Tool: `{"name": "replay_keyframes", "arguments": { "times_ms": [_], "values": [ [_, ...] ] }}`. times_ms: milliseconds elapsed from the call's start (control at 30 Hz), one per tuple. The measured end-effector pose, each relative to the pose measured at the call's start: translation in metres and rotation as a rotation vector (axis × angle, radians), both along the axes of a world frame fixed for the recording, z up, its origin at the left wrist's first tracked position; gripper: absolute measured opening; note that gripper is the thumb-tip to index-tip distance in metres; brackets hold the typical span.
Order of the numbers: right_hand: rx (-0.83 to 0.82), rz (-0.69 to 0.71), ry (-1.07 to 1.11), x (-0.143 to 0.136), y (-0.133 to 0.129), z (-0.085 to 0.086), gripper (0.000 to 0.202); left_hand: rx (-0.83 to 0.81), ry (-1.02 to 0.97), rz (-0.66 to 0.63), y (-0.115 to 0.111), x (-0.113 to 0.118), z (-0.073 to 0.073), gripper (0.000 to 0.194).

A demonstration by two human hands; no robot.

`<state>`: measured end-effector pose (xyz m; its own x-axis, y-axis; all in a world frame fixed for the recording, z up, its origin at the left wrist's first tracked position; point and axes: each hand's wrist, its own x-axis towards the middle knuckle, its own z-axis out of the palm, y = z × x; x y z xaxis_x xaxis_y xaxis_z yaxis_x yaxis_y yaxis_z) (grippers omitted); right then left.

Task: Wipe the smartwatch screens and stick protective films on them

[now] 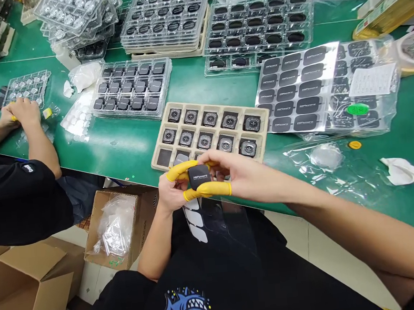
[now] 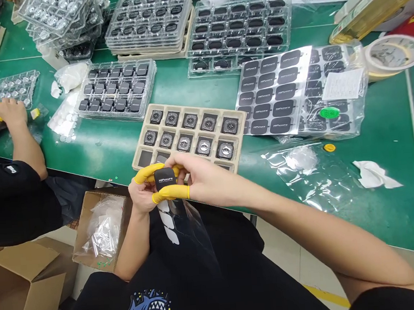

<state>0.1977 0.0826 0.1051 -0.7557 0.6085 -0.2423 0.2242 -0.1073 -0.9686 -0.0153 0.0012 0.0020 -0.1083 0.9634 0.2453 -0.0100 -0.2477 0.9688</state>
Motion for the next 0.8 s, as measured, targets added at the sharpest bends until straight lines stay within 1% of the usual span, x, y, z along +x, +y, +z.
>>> {"name": "replay_keyframes", "arguments": {
  "times_ms": [100,200,300,400,467,533,633,700,800],
  "values": [
    [-0.11,-0.054,0.064,-0.01,-0.008,-0.006,0.05,0.037,0.072,-0.01,0.0,-0.002,-0.001,0.076],
    [-0.165,-0.098,0.105,-0.016,-0.01,-0.01,0.051,0.075,0.114,-0.012,-0.001,-0.004,0.002,0.072],
    [-0.123,-0.145,0.105,-0.02,-0.01,-0.014,0.053,0.077,0.119,0.012,-0.002,-0.003,0.001,0.071],
    [-0.071,-0.186,0.099,-0.023,-0.009,-0.016,0.055,0.031,0.08,0.014,-0.002,-0.002,-0.002,0.075],
    [-0.112,-0.187,0.112,-0.025,-0.008,-0.016,0.056,0.001,0.046,-0.003,-0.002,-0.001,-0.003,0.078],
    [-0.158,-0.185,0.119,-0.026,-0.007,-0.015,0.056,-0.01,0.024,-0.019,-0.001,-0.001,-0.004,0.073],
    [-0.144,-0.174,0.101,-0.028,-0.004,-0.015,0.059,-0.01,0.003,-0.023,0.0,-0.001,-0.002,0.066],
    [-0.142,-0.149,0.088,-0.027,-0.001,-0.017,0.063,-0.028,-0.004,-0.028,-0.001,-0.001,-0.002,0.068],
    [-0.187,-0.13,0.06,-0.024,0.004,-0.022,0.068,-0.08,-0.022,-0.044,-0.004,-0.002,-0.003,0.069]
  ]
}}
